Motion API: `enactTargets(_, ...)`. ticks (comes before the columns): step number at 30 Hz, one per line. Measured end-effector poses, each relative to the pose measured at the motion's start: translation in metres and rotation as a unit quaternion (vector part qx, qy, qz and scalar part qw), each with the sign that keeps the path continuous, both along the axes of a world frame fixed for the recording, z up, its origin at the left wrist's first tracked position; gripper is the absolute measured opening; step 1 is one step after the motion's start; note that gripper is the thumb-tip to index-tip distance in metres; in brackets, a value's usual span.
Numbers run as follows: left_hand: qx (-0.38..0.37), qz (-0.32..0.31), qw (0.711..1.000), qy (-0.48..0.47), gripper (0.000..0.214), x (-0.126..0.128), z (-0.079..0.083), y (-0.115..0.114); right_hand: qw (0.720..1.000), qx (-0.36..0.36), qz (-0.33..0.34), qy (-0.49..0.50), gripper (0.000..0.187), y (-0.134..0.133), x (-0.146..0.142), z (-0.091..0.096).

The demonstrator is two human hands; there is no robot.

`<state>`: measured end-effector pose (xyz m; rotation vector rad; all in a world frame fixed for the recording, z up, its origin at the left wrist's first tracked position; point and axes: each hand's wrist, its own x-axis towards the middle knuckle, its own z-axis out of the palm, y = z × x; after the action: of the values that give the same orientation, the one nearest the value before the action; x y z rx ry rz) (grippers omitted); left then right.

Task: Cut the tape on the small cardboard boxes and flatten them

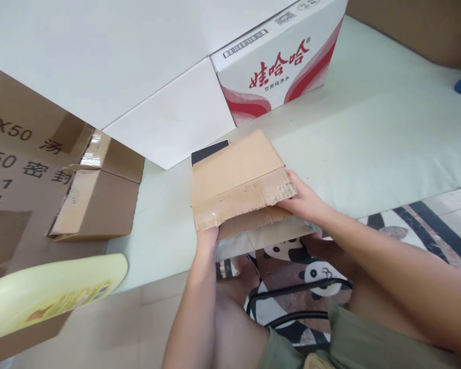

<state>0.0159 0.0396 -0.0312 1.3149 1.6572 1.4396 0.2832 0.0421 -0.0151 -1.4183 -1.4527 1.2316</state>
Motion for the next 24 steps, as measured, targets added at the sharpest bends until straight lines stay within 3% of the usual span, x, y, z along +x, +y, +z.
enactTargets(14, -0.023, -0.003, 0.999, 0.043, 0.017, -0.0037, -0.0032, -0.0085, 0.999, -0.026, -0.004, -0.039, 0.064, 0.0, -0.0012, 0.0026)
enactTargets(24, -0.059, 0.002, 0.998, 0.015, 0.017, -0.004, -0.0046, -0.0078, 0.999, -0.01, -0.018, -0.049, 0.058, -0.0004, -0.0014, -0.0005)
